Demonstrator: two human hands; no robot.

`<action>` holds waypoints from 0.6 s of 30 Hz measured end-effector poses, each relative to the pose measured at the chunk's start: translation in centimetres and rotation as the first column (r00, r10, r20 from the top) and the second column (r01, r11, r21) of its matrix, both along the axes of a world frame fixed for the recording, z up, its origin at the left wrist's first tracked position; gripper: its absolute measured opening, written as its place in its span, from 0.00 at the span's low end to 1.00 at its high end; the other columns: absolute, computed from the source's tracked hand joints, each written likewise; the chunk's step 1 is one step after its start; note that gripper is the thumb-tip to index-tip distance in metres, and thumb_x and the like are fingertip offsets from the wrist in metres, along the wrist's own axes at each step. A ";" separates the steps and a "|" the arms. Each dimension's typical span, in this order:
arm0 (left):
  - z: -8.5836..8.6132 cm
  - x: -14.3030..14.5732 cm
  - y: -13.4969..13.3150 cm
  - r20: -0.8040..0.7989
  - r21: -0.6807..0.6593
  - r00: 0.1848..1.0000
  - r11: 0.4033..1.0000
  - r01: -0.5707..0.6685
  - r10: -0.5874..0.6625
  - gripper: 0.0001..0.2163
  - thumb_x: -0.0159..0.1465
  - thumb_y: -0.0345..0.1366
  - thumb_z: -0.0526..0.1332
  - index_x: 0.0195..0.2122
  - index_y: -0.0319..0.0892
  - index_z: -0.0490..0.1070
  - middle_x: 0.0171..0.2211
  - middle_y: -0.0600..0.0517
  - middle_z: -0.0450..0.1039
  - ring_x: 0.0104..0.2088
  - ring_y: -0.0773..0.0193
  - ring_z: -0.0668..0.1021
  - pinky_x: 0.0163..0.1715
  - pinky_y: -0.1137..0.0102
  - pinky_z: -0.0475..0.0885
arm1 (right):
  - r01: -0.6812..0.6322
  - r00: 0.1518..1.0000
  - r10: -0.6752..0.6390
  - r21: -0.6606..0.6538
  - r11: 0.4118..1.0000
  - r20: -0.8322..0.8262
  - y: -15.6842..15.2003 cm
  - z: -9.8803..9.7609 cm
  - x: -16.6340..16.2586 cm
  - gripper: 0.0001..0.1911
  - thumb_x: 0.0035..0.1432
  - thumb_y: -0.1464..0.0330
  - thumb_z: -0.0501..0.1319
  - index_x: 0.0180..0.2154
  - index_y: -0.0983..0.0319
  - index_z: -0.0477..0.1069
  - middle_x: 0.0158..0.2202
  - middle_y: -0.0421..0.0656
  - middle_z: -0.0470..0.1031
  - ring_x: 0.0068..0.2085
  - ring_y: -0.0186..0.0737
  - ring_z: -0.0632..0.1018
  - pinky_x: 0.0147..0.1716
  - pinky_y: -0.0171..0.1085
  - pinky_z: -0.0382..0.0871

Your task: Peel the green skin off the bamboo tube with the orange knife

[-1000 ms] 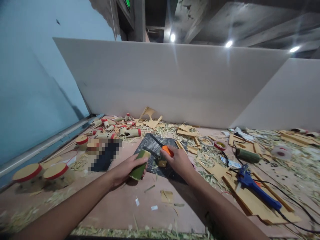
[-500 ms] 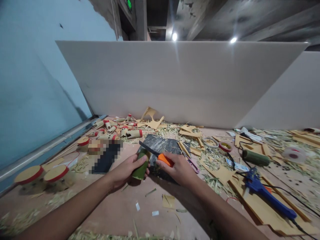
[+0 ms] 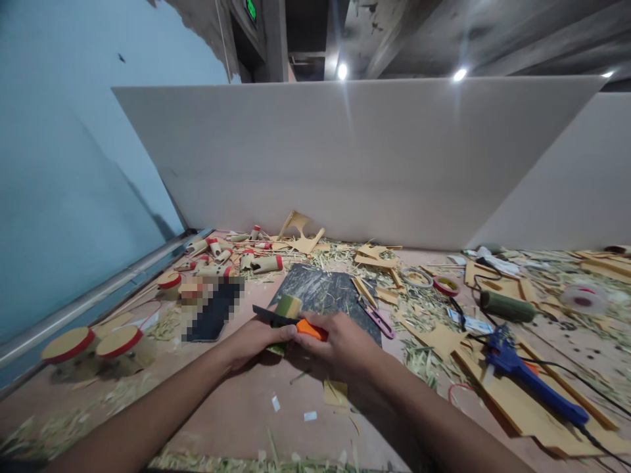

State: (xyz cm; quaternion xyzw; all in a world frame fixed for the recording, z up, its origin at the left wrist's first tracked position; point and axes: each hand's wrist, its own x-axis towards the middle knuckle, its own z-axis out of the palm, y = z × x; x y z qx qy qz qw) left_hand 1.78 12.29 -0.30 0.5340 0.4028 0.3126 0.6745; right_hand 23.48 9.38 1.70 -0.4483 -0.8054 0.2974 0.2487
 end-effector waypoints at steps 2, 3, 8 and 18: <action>0.1 -0.1 -0.1 -0.006 -0.008 1.000 1.000 0.009 -0.009 0.30 0.49 0.51 0.79 0.49 0.45 0.75 0.40 0.49 0.80 0.37 0.60 0.80 0.38 0.68 0.72 | -0.017 1.000 0.017 -0.007 1.000 0.025 0.1 0.2 0.2 0.22 0.69 0.51 0.57 0.44 0.59 0.80 0.28 0.39 0.77 0.27 0.36 0.71 0.27 0.33 0.61; 0.1 -0.1 -0.2 -0.020 -0.016 1.000 1.000 0.012 -0.013 0.30 0.50 0.51 0.78 0.50 0.45 0.74 0.39 0.50 0.79 0.35 0.61 0.79 0.35 0.70 0.71 | -0.022 0.999 0.023 -0.008 1.000 0.041 0.1 0.3 0.3 0.22 0.69 0.50 0.57 0.45 0.60 0.80 0.28 0.39 0.77 0.26 0.36 0.70 0.27 0.33 0.61; 0.3 -0.1 -0.3 -0.122 -0.056 0.993 0.998 -0.011 0.004 0.30 0.51 0.51 0.77 0.51 0.46 0.72 0.32 0.55 0.76 0.24 0.67 0.74 0.21 0.76 0.61 | 0.043 0.987 -0.054 0.077 0.996 0.149 -0.4 -0.4 -0.1 0.23 0.68 0.49 0.57 0.48 0.59 0.80 0.31 0.42 0.80 0.28 0.39 0.75 0.29 0.33 0.61; 0.4 0.7 -0.5 -0.102 0.030 0.992 0.997 -0.071 0.074 0.26 0.53 0.55 0.75 0.39 0.44 0.65 0.24 0.58 0.71 0.22 0.68 0.73 0.24 0.74 0.67 | 0.440 0.851 -0.500 0.305 0.844 0.157 3.3 -0.7 3.2 0.23 0.71 0.52 0.52 0.37 0.61 0.76 0.25 0.45 0.77 0.25 0.42 0.72 0.27 0.36 0.55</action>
